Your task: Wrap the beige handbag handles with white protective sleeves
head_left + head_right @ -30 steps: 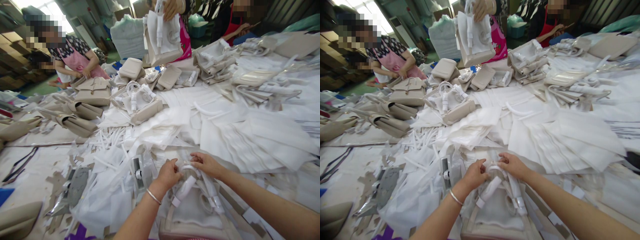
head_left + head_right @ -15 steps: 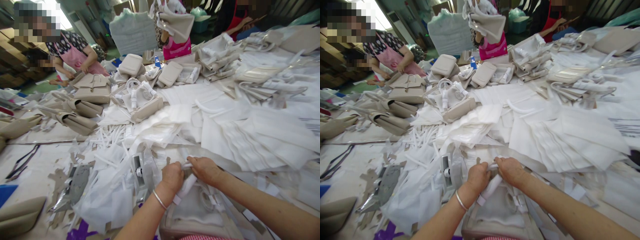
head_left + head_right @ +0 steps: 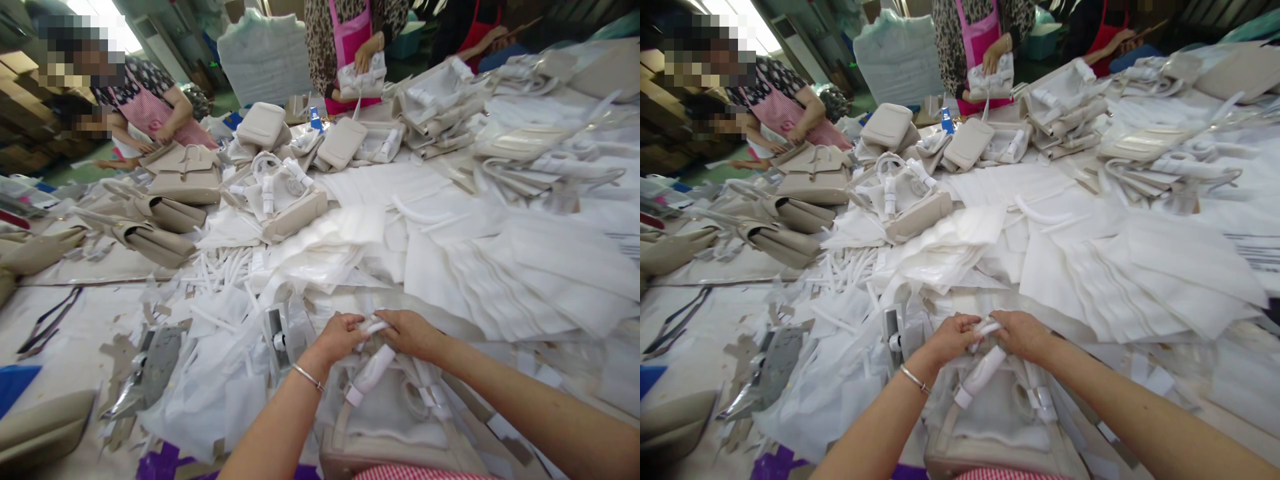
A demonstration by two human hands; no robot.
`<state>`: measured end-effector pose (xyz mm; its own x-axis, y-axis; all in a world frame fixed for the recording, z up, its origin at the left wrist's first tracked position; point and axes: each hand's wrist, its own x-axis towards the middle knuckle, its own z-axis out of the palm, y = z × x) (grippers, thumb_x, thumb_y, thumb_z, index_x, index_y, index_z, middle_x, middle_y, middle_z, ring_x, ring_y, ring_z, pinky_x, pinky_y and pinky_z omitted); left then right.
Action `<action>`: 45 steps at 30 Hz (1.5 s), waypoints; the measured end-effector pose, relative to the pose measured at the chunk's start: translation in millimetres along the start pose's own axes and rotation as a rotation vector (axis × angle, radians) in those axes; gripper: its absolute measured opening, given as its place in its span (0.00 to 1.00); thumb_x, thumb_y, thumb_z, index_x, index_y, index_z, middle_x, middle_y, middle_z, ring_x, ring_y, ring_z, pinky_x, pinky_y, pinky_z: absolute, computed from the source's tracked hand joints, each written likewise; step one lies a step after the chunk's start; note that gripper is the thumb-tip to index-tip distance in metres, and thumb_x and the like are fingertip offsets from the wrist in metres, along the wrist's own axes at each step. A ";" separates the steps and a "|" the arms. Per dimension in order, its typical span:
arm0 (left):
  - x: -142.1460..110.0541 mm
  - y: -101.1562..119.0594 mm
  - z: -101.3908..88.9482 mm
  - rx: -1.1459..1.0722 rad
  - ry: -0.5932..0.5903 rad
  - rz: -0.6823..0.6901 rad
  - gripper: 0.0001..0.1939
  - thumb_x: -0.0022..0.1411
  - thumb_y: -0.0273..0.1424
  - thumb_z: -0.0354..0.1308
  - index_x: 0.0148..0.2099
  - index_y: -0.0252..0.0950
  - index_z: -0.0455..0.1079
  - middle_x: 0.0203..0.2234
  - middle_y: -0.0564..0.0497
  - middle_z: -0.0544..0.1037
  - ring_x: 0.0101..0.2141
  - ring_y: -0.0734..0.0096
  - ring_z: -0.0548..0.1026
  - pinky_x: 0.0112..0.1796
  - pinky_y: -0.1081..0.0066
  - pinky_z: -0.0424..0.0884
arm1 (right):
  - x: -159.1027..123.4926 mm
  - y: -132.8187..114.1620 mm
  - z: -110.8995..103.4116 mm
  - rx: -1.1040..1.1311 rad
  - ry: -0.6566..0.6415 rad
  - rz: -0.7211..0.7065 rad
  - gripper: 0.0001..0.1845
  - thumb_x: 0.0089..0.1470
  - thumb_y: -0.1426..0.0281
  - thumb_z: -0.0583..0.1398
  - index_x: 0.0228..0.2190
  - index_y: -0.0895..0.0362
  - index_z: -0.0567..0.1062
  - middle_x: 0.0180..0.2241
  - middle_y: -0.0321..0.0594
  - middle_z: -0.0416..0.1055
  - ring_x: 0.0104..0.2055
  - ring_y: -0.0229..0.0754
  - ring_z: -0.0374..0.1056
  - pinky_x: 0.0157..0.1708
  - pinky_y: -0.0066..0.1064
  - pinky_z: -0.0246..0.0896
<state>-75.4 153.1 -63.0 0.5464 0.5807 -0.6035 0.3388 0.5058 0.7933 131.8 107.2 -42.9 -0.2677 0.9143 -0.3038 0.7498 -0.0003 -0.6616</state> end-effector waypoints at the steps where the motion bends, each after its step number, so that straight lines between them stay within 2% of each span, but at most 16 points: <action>1: 0.5 0.1 -0.5 0.006 -0.008 0.007 0.28 0.52 0.32 0.63 0.56 0.29 0.69 0.35 0.46 0.80 0.30 0.71 0.74 0.31 0.73 0.67 | 0.5 2.6 0.4 0.034 0.005 0.011 0.21 0.55 0.67 0.57 0.51 0.56 0.73 0.50 0.49 0.74 0.52 0.53 0.69 0.53 0.43 0.62; 4: -0.9 2.1 -1.4 0.107 0.020 0.028 0.26 0.54 0.34 0.61 0.55 0.31 0.70 0.33 0.48 0.80 0.31 0.71 0.74 0.32 0.72 0.68 | -0.1 13.2 -4.0 0.171 0.009 0.048 0.30 0.54 0.65 0.59 0.57 0.59 0.67 0.54 0.51 0.71 0.54 0.52 0.67 0.55 0.42 0.60; 6: -5.0 3.7 -1.1 0.207 0.078 0.051 0.26 0.55 0.33 0.61 0.56 0.31 0.69 0.33 0.49 0.79 0.32 0.70 0.74 0.33 0.72 0.68 | -2.5 19.0 -12.7 0.257 0.009 0.075 0.30 0.55 0.63 0.57 0.58 0.60 0.67 0.53 0.51 0.72 0.52 0.51 0.69 0.53 0.41 0.62; 9: -15.0 7.7 1.9 0.451 0.175 0.082 0.25 0.54 0.34 0.62 0.54 0.35 0.70 0.35 0.50 0.78 0.34 0.69 0.74 0.36 0.71 0.69 | -7.3 17.9 -29.7 0.196 0.006 0.084 0.21 0.55 0.62 0.57 0.48 0.58 0.76 0.45 0.46 0.77 0.44 0.49 0.72 0.46 0.39 0.65; 11: -21.8 12.4 5.8 0.700 0.227 0.055 0.22 0.52 0.39 0.64 0.48 0.36 0.72 0.34 0.49 0.78 0.33 0.66 0.74 0.36 0.70 0.68 | -9.4 10.6 -38.3 0.104 -0.017 0.061 0.15 0.53 0.62 0.59 0.39 0.56 0.79 0.38 0.43 0.78 0.39 0.48 0.72 0.42 0.37 0.63; 15: -27.3 23.2 14.8 1.057 0.271 0.013 0.12 0.54 0.39 0.61 0.39 0.37 0.73 0.31 0.47 0.77 0.34 0.61 0.75 0.35 0.68 0.66 | -7.8 -3.7 -41.8 0.011 -0.086 0.047 0.06 0.49 0.66 0.61 0.27 0.54 0.78 0.29 0.38 0.77 0.32 0.44 0.69 0.34 0.32 0.58; 20: -24.6 26.6 17.4 1.109 0.269 0.006 0.10 0.56 0.35 0.57 0.39 0.37 0.72 0.30 0.47 0.77 0.34 0.60 0.75 0.34 0.67 0.66 | -2.9 -5.3 -35.3 -0.107 -0.103 0.081 0.02 0.44 0.72 0.61 0.24 0.55 0.75 0.25 0.37 0.75 0.28 0.42 0.67 0.28 0.30 0.52; 24: -27.3 29.4 13.4 1.072 0.241 0.014 0.13 0.56 0.37 0.60 0.42 0.37 0.72 0.33 0.47 0.77 0.35 0.60 0.74 0.37 0.66 0.68 | -4.8 -2.1 -34.8 0.008 -0.127 0.101 0.04 0.45 0.72 0.60 0.27 0.55 0.76 0.27 0.37 0.75 0.30 0.43 0.67 0.31 0.31 0.55; 26: -29.0 34.1 11.2 1.054 0.258 0.123 0.18 0.55 0.38 0.62 0.47 0.37 0.71 0.38 0.45 0.75 0.39 0.59 0.73 0.41 0.64 0.69 | -8.6 0.4 -35.2 0.117 -0.122 0.103 0.08 0.44 0.71 0.62 0.31 0.54 0.77 0.31 0.37 0.76 0.33 0.44 0.68 0.35 0.31 0.57; 28: -28.0 40.7 10.0 1.044 0.266 0.328 0.23 0.55 0.38 0.63 0.52 0.38 0.69 0.45 0.43 0.73 0.45 0.58 0.70 0.47 0.63 0.67 | -13.3 3.2 -34.2 0.185 -0.100 0.103 0.11 0.44 0.69 0.63 0.34 0.53 0.78 0.33 0.36 0.77 0.36 0.45 0.68 0.36 0.31 0.58; 30: -23.2 48.4 10.5 1.048 0.191 0.522 0.25 0.57 0.37 0.63 0.56 0.41 0.67 0.50 0.43 0.70 0.50 0.57 0.67 0.51 0.61 0.65 | -17.3 5.8 -31.6 0.205 -0.083 0.110 0.08 0.44 0.68 0.62 0.31 0.54 0.78 0.30 0.35 0.76 0.34 0.45 0.68 0.35 0.32 0.58; 32: -15.0 57.1 13.1 1.077 0.046 0.605 0.23 0.59 0.36 0.61 0.57 0.42 0.67 0.50 0.43 0.71 0.50 0.56 0.67 0.52 0.59 0.64 | -19.5 8.2 -28.7 0.226 -0.090 0.102 0.05 0.46 0.67 0.61 0.27 0.54 0.76 0.27 0.35 0.74 0.32 0.44 0.66 0.33 0.31 0.56; 35: 0.0 70.7 19.5 1.153 -0.113 0.530 0.14 0.63 0.36 0.56 0.50 0.40 0.72 0.41 0.43 0.76 0.45 0.55 0.71 0.49 0.57 0.65 | -20.2 11.4 -26.6 0.266 -0.118 0.056 0.06 0.48 0.67 0.59 0.26 0.55 0.76 0.26 0.34 0.73 0.31 0.43 0.65 0.31 0.31 0.54; 39: 18.9 84.2 25.9 1.217 -0.195 0.424 0.07 0.59 0.34 0.60 0.38 0.39 0.77 0.35 0.43 0.78 0.42 0.52 0.73 0.47 0.57 0.66 | -20.3 15.6 -27.9 0.286 -0.133 0.066 0.07 0.49 0.68 0.57 0.25 0.55 0.75 0.24 0.33 0.71 0.29 0.42 0.64 0.29 0.31 0.52; 42: 29.4 85.8 25.4 1.247 -0.266 0.447 0.05 0.57 0.32 0.62 0.36 0.40 0.78 0.31 0.45 0.80 0.37 0.55 0.76 0.43 0.61 0.68 | -20.8 18.4 -27.1 0.345 -0.140 0.116 0.08 0.48 0.68 0.57 0.21 0.55 0.73 0.21 0.32 0.68 0.26 0.40 0.61 0.27 0.30 0.50; 45: 35.3 80.7 21.9 1.254 -0.320 0.534 0.07 0.60 0.32 0.59 0.38 0.40 0.78 0.31 0.46 0.81 0.34 0.58 0.77 0.37 0.67 0.69 | -22.0 21.2 -23.7 0.549 -0.166 0.181 0.07 0.47 0.67 0.59 0.26 0.55 0.77 0.23 0.32 0.71 0.28 0.40 0.63 0.28 0.30 0.53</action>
<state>-12.0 200.4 -18.6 0.9161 0.2653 -0.3006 0.3950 -0.7258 0.5632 168.0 96.6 -34.0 -0.2892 0.8045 -0.5187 0.3818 -0.4000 -0.8332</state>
